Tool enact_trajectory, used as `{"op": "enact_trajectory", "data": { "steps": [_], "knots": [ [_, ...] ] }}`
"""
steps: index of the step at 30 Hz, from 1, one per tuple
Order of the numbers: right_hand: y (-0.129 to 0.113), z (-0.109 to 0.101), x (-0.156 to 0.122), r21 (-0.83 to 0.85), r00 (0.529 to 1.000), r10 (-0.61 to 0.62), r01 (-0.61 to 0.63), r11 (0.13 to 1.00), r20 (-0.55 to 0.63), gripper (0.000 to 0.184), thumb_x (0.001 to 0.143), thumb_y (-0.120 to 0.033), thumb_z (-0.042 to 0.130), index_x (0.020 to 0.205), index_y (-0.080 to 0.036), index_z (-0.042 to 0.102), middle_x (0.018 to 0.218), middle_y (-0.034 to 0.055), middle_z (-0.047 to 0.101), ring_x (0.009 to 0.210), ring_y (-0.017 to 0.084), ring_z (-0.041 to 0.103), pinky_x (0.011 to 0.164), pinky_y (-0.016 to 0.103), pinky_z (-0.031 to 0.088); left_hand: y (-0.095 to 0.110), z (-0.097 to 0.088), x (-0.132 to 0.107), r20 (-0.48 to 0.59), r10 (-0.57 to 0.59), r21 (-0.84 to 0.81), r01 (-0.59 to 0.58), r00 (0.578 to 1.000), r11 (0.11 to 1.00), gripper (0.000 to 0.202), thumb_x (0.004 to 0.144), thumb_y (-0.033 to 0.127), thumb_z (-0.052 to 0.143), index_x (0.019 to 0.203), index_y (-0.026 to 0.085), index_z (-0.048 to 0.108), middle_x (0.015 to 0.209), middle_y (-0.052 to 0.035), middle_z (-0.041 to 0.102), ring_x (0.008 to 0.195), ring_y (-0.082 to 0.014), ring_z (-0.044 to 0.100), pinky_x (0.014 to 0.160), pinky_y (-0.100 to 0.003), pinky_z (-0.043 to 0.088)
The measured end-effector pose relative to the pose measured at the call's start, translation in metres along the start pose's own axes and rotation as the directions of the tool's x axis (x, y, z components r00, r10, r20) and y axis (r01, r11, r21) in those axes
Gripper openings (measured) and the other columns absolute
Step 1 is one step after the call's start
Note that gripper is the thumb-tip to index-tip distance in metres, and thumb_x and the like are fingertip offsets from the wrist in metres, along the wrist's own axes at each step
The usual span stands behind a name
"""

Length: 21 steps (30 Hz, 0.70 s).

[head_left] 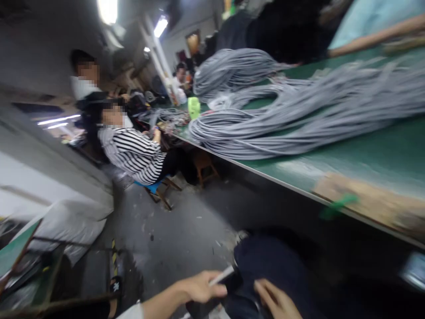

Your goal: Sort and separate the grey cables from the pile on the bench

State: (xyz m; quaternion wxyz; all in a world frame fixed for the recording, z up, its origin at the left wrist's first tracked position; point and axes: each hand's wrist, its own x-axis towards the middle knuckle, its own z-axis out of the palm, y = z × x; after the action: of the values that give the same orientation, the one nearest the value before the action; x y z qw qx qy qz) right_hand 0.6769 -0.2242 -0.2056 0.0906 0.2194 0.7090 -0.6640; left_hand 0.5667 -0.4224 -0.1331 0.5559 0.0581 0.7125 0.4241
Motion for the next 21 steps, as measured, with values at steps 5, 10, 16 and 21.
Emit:
{"op": "enact_trajectory", "data": {
  "steps": [5, 10, 16, 21],
  "knots": [
    [-0.057, -0.015, -0.01, 0.21, 0.989, -0.007, 0.038, 0.977, -0.148, 0.058, 0.08, -0.063, 0.045, 0.107, -0.015, 0.06, 0.065, 0.0029, 0.06, 0.052, 0.014, 0.053, 0.05, 0.025, 0.045, 0.075, -0.011, 0.007, 0.254, -0.049, -0.429, 0.159, 0.966, 0.889, 0.089, 0.063, 0.088, 0.039, 0.084, 0.009, 0.073, 0.073, -0.0157, 0.071, 0.062, -0.0245, 0.066, 0.071, -0.04, 0.054],
    [-0.076, -0.018, -0.02, 0.458, 0.997, -0.042, 0.07, 0.886, -0.07, 0.087, 0.076, -0.046, 0.061, 0.148, -0.017, 0.02, 0.084, 0.0028, 0.064, 0.062, 0.012, 0.059, 0.052, 0.023, 0.05, 0.118, 0.02, 0.041, 0.06, 0.0, -0.676, 0.041, 0.998, 0.736, 0.068, 0.088, 0.063, 0.027, 0.102, 0.01, 0.068, 0.089, -0.0148, 0.074, 0.094, -0.0292, 0.068, 0.092, -0.046, 0.05],
    [-0.082, -0.016, -0.033, 0.412, 0.969, -0.064, 0.16, 0.897, -0.239, 0.102, 0.068, -0.028, 0.068, 0.15, -0.012, 0.01, 0.095, 0.0078, 0.068, 0.078, 0.017, 0.065, 0.07, 0.028, 0.054, 0.12, 0.066, 0.06, -0.155, -0.06, -0.715, -0.07, 0.986, 0.696, 0.052, 0.093, 0.051, 0.035, 0.094, 0.009, 0.067, 0.087, -0.0133, 0.074, 0.1, -0.0265, 0.067, 0.098, -0.044, 0.047],
    [-0.078, -0.021, -0.039, 0.36, 0.954, -0.017, 0.13, 0.924, -0.301, 0.104, 0.066, -0.027, 0.07, 0.15, -0.012, 0.012, 0.096, 0.0076, 0.069, 0.08, 0.019, 0.066, 0.076, 0.031, 0.055, 0.115, 0.077, 0.062, -0.205, 0.004, -0.688, -0.147, 0.979, 0.711, 0.049, 0.084, 0.056, 0.052, 0.094, 0.01, 0.066, 0.091, -0.0136, 0.074, 0.102, -0.0287, 0.066, 0.097, -0.044, 0.048]
  ]
}}
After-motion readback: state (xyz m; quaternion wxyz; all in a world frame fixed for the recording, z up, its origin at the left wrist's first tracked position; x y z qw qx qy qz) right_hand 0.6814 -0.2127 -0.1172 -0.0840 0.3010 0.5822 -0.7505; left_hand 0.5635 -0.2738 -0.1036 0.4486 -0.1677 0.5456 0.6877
